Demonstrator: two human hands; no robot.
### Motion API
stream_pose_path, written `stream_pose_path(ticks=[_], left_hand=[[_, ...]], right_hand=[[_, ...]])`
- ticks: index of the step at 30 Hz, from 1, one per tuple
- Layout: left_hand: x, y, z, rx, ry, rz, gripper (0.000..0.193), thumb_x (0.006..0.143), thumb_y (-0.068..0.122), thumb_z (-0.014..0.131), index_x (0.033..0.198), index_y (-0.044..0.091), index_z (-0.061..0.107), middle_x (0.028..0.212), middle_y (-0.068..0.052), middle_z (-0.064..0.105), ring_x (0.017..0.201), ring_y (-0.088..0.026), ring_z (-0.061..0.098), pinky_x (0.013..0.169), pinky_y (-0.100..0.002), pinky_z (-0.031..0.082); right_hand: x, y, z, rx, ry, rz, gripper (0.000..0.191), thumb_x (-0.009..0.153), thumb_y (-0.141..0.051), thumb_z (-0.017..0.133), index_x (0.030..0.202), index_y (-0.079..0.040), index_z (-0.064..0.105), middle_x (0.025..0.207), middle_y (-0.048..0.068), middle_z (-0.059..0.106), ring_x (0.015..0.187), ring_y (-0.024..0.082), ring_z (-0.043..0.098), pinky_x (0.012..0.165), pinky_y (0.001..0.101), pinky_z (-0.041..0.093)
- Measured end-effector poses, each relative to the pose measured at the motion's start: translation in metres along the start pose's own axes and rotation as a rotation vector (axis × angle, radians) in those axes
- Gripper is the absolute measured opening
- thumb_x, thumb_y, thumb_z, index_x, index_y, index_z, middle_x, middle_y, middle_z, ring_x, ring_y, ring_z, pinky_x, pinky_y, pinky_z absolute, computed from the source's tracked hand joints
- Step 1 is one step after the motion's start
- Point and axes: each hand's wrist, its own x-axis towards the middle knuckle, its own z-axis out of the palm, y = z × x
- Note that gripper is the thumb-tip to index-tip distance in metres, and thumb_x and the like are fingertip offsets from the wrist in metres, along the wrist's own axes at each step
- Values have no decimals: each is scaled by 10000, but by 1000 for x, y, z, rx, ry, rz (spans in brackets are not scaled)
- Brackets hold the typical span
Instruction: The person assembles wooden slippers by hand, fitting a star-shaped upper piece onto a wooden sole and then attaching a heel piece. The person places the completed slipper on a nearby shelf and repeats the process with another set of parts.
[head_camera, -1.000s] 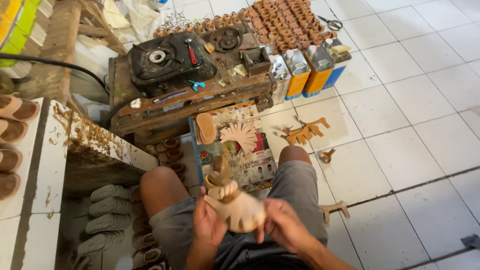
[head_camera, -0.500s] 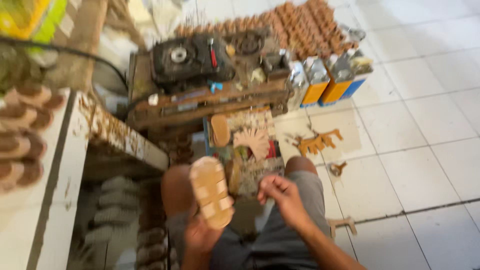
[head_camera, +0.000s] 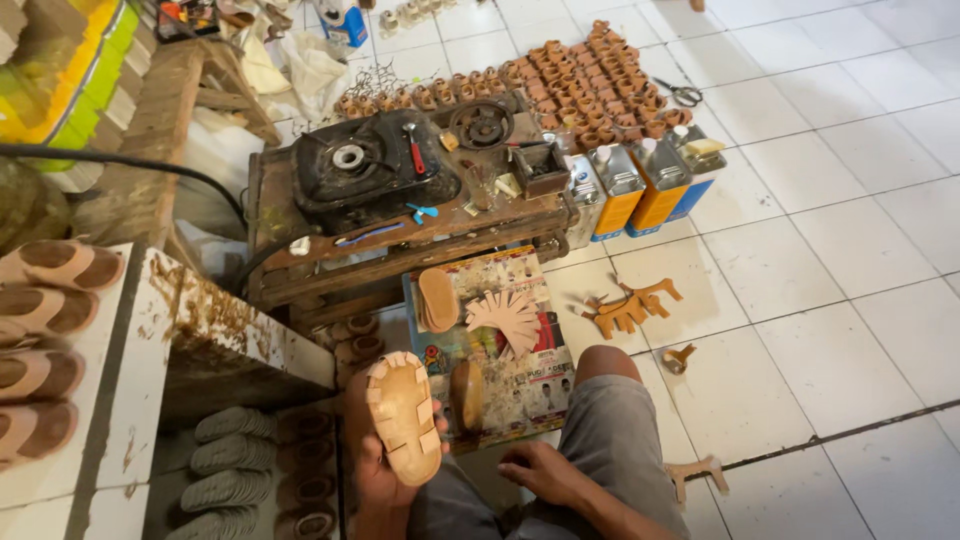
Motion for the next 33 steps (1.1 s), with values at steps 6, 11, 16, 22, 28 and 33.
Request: stream_pose_path(ticks=[6,11,16,22,28,33], left_hand=[[17,-18,16,-29,-57,-9,845,976,504,671,1534,-51,363,1412,-291,537,1137,-383,639,1024,-581,549],[29,-24,28,129,68,-17,742,919,395,676,1490,18,389,1313,-213,603,1088,-361,674,878,-564,570],[35,-41,17,320,148,-1,565,1002,257,614,1392,-145,535,1244,-234,654,1058,-298,684,895,-412,560],[15,-83,22,274,477,-123,456,975,220,536,1328,-69,522,1200,-149,662,1089,-258,660,932,-392,540],[-12,-87,56,632,365,-120,510,992,234,502,1429,-29,521,1338,-143,637,1182,-228,631,993,-347,510],[-2,-83,62,697,322,-109,560,981,229,468,1507,41,430,1447,-75,554,1271,-183,569,1026,-316,475]], right_hand=[[-5,7,1,52,98,-16,277,972,-246,649,1009,20,719,790,62,700,715,136,650,666,312,530],[-1,10,0,419,214,-91,304,966,-243,671,1120,18,697,823,8,681,748,100,606,684,285,525],[0,-31,-18,384,364,-293,545,1028,-271,573,1494,-37,413,1391,115,503,1253,205,469,1034,343,394],[0,-92,-25,360,312,-351,682,1059,-312,449,1646,-112,162,1723,95,221,1568,203,209,1226,330,198],[-29,-87,-13,691,128,-75,715,1009,-254,529,1633,-159,193,1693,59,256,1533,183,257,1198,328,237],[-29,-83,-18,633,177,-263,755,1007,-224,581,1643,-106,192,1663,101,315,1492,212,325,1190,337,283]])
